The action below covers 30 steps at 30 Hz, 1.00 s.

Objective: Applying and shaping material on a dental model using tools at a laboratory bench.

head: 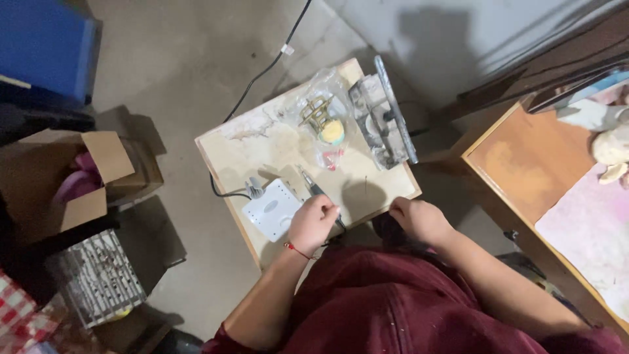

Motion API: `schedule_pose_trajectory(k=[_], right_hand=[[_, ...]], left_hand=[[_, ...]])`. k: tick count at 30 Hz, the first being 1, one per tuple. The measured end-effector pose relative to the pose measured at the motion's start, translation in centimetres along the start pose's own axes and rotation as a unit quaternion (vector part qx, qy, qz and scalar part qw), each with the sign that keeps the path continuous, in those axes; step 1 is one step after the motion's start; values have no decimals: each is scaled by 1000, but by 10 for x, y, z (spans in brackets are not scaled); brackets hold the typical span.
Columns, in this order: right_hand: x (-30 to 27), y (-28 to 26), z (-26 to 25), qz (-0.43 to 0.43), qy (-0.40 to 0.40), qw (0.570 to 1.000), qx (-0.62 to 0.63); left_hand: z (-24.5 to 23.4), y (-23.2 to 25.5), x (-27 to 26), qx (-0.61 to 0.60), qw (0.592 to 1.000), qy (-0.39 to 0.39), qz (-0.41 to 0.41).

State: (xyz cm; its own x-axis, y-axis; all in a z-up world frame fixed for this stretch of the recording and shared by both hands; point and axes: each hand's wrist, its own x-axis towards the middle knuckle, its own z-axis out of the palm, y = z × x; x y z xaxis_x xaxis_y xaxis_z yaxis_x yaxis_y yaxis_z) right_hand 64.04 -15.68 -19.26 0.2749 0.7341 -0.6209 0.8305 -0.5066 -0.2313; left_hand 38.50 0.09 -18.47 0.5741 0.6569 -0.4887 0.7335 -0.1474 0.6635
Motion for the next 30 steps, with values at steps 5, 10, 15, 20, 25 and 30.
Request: schedule_pose_trajectory(k=[5, 10, 15, 20, 25, 30], right_hand=[[-43, 31, -8, 6, 109, 993, 33], [-87, 48, -41, -24, 149, 979, 136], [-123, 96, -45, -196, 215, 936, 199], [-137, 204, 7, -197, 298, 908, 219], [-143, 281, 93, -189, 444, 840, 249], [-145, 371, 179, -275, 429, 821, 257]], left_hand=[[13, 31, 15, -62, 995, -72, -26], [16, 70, 40, -97, 993, 69, 5], [54, 44, 144, -33, 922, 378, 74], [88, 2, 208, 101, 894, 436, 19], [89, 6, 203, 225, 856, 464, -24], [70, 66, 143, -40, 872, 487, -33]])
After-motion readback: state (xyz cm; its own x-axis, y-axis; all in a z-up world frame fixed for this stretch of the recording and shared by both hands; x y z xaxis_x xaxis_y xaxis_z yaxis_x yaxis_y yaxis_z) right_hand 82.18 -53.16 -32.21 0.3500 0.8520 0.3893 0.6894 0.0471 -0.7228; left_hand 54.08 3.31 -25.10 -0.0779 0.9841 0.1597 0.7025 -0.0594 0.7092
